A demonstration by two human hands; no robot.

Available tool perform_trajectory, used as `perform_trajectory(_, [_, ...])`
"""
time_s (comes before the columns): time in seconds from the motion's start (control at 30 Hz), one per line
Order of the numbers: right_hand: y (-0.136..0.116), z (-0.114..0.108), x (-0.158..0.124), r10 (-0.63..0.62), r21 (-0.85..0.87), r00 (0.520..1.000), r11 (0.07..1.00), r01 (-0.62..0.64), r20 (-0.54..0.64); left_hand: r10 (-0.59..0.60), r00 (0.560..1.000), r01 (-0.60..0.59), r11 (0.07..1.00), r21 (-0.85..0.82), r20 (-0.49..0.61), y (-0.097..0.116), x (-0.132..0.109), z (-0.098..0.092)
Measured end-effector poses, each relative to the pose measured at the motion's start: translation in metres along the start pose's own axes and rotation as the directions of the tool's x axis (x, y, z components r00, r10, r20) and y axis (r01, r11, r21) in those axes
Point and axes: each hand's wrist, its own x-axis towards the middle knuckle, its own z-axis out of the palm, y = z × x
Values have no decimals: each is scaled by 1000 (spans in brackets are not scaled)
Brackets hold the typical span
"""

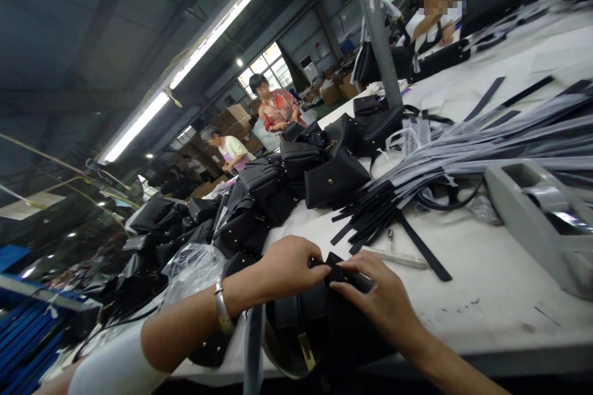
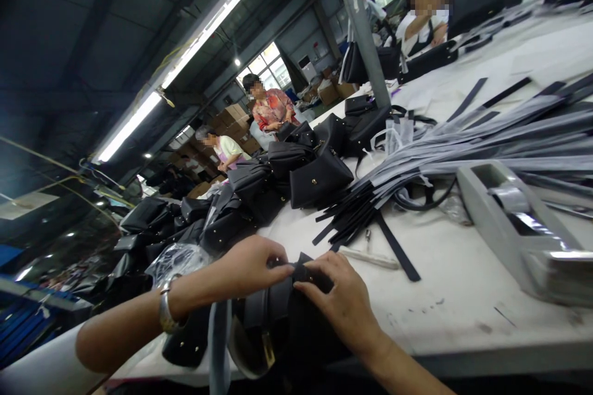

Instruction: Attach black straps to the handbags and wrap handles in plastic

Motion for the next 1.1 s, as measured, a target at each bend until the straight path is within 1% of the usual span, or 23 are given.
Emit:
perform_trajectory(0.1, [-2,2,-2,-21,-30,1000,999,21,-1,41,998,-47,992,119,46,5,4,-2])
perform_trajectory(0.17, [-2,2,-4,-25,-46,1000,999,24,-10,67,992,-80,988,132,106,6,9,-5])
perform_trajectory(0.27, [-3,3,-6,-27,-75,999,997,26,-20,76,974,-94,993,74,214,6,19,-10])
perform_trajectory(0.37, [-3,2,-6,-26,-122,999,992,24,-19,40,941,-40,999,-7,336,4,27,-12])
perform_trajectory(0.43, [-4,1,-6,-31,-152,999,988,28,-15,30,922,-11,999,-53,385,5,29,-11])
perform_trajectory(0.47, [-4,1,-5,-38,-160,999,986,35,-14,38,923,-13,998,-68,383,7,28,-10])
perform_trajectory(0.53, [-4,1,-5,-55,-162,998,985,54,-5,47,938,-24,997,-70,343,11,25,-7])
perform_trajectory(0.6, [-5,1,-6,-67,-148,998,987,68,10,20,950,-7,999,-42,312,16,23,-5])
perform_trajectory(0.63, [-6,1,-6,-72,-137,997,988,74,19,0,947,11,999,-34,321,18,22,-5])
perform_trajectory(0.7, [-7,1,-7,-79,-115,996,990,83,31,-19,924,36,999,-38,381,21,23,-6])
perform_trajectory(0.77, [-8,1,-7,-84,-96,996,992,87,30,-14,904,36,998,-45,428,21,25,-8])
perform_trajectory(0.8, [-8,1,-7,-84,-88,996,992,87,29,-11,900,32,999,-40,435,21,27,-8])
perform_trajectory(0.83, [-7,2,-7,-83,-81,996,993,85,27,-10,902,24,999,-28,432,21,27,-7])
perform_trajectory(0.93, [-4,4,-8,-93,-69,996,993,93,7,1,929,-10,1000,23,371,23,27,-3])
perform_trajectory(1.03, [0,7,-9,-131,-70,991,989,130,-10,28,943,-40,999,29,332,25,25,4])
perform_trajectory(1.1, [1,7,-10,-134,-73,991,988,133,-8,33,950,-45,998,32,310,23,23,8])
